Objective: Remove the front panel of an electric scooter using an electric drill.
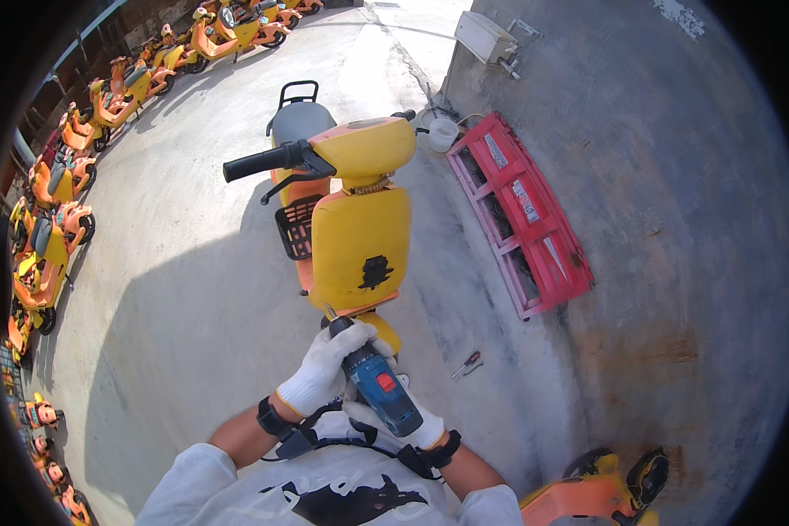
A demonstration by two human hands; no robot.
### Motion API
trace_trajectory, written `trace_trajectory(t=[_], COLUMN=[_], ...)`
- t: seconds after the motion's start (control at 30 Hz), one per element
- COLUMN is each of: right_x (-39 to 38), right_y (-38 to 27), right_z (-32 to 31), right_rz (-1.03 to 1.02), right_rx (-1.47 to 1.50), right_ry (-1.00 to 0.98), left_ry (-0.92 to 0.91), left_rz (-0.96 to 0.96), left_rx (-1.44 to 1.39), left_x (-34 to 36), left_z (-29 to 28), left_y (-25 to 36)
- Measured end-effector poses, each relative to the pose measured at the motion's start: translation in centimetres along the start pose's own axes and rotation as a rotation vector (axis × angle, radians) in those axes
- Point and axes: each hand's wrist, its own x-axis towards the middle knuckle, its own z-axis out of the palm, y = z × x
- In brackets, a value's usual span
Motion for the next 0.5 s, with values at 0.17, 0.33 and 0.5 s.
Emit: trace_trajectory(t=[0.17, 0.33, 0.5], right_x=[0.3, 0.7, -0.3], right_y=[0.3, 0.0, 2.2], right_z=[0.9, 1.2, 0.1], right_rz=[-0.087, -0.085, -0.022], right_rx=[-0.223, -0.214, -0.251], right_ry=[0.154, 0.177, 0.174], left_ry=[-0.039, -0.079, -0.094], left_rz=[0.052, 0.033, -0.076], left_rx=[0.036, 0.056, 0.059], left_x=[0.2, 0.0, 0.2], left_z=[-1.1, -1.2, -4.6], left_y=[-0.4, 0.0, -1.3])
